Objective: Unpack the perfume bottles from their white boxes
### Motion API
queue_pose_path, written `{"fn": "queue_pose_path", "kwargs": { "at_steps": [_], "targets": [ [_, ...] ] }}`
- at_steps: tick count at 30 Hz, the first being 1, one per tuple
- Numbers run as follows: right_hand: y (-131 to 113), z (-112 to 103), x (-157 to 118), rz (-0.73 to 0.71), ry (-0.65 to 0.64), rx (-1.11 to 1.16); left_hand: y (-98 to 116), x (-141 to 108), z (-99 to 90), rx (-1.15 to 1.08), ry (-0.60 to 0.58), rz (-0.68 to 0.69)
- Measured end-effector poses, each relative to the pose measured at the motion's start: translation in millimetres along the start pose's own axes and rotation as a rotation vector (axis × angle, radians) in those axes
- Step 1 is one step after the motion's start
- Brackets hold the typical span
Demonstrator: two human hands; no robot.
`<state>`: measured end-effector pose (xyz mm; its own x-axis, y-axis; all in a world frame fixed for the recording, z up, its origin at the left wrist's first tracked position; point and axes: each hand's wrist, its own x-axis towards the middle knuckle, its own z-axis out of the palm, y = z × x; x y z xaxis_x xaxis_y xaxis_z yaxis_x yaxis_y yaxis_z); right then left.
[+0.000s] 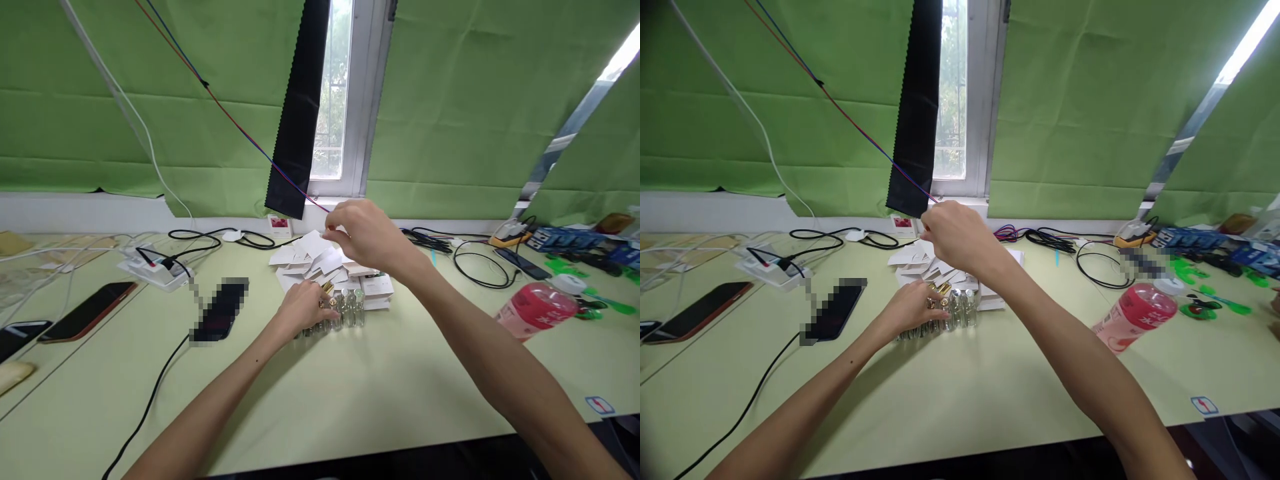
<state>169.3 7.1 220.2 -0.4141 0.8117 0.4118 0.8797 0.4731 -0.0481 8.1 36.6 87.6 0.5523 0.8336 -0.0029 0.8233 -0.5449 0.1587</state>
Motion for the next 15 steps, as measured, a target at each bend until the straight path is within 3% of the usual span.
{"fn": "queue_pose_path", "kwargs": {
  "at_steps": [2, 7, 9, 11, 15],
  "targets": [
    [-1, 5, 2, 0.013, -0.032, -0.008, 0, -2, 0.7, 0.012, 0.007, 0.012],
    [8, 77, -10, 0.139, -0.408, -0.022, 1, -6, 3.8, 0.01, -0.008, 0.028],
    [15, 96, -18, 0.133, -0.461, 0.019, 0, -7, 3.6, 0.001, -0.015, 0.028],
    [23, 100, -26, 0.133, -0.43, 0.067, 1, -7, 1.9, -0.004, -0.024, 0.027],
    [30, 88, -40, 0.134, -0.38, 0.141, 9, -3, -3.2, -0.069, -0.029, -0.029]
  ]
}}
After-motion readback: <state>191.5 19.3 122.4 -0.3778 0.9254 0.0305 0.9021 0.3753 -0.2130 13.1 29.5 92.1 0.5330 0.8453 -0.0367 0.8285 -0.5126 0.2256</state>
